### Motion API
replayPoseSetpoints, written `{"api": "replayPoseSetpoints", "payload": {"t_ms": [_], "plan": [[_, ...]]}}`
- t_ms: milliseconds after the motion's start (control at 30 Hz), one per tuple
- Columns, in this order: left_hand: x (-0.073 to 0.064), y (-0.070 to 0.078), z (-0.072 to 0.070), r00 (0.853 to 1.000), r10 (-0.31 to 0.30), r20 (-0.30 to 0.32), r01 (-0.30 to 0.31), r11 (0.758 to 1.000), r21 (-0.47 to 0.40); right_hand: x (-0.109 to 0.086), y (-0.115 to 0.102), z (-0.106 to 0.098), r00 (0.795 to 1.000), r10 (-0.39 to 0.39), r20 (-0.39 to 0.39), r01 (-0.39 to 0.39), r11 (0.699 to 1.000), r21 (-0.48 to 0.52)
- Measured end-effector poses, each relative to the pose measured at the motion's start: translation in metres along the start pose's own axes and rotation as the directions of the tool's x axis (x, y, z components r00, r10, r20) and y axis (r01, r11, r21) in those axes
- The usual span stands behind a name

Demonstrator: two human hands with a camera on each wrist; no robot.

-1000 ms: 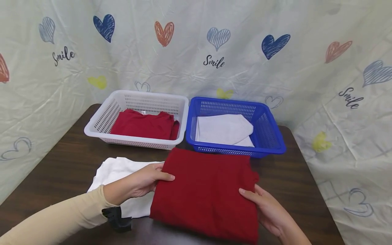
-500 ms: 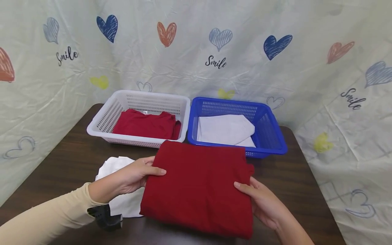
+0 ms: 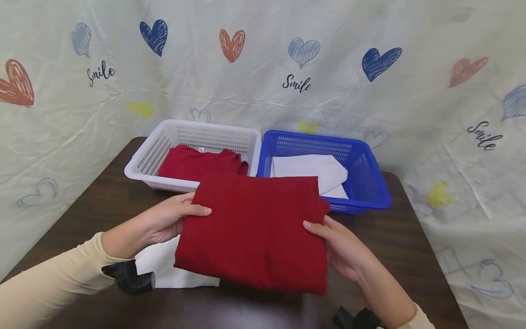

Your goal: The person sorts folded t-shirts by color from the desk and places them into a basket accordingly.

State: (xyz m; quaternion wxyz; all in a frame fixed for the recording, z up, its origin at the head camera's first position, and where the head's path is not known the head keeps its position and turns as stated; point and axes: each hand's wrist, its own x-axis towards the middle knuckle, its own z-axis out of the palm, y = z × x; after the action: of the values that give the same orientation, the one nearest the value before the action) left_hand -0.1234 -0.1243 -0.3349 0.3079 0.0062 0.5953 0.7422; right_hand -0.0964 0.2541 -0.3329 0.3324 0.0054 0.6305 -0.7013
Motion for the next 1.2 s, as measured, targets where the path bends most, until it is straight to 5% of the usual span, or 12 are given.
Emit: {"api": "replayPoseSetpoints", "payload": {"t_ms": [600,867,1200], "plan": [[-0.020,0.043,-0.034,0.996,0.088,-0.030,-0.088,0.996,-0.018,0.040,-0.044,0.034,0.997,-0.061,0.040,0.063,0.998,-0.031],[-0.023,0.061,-0.044,0.995,0.068,-0.076,-0.070,0.997,-0.023,0.053,-0.062,0.045,0.997,-0.073,0.041,0.074,0.997,-0.030],[-0.020,0.084,-0.062,0.997,0.080,-0.017,-0.080,0.997,0.012,0.068,-0.081,0.053,0.992,-0.099,0.075,0.103,0.993,-0.063]]}}
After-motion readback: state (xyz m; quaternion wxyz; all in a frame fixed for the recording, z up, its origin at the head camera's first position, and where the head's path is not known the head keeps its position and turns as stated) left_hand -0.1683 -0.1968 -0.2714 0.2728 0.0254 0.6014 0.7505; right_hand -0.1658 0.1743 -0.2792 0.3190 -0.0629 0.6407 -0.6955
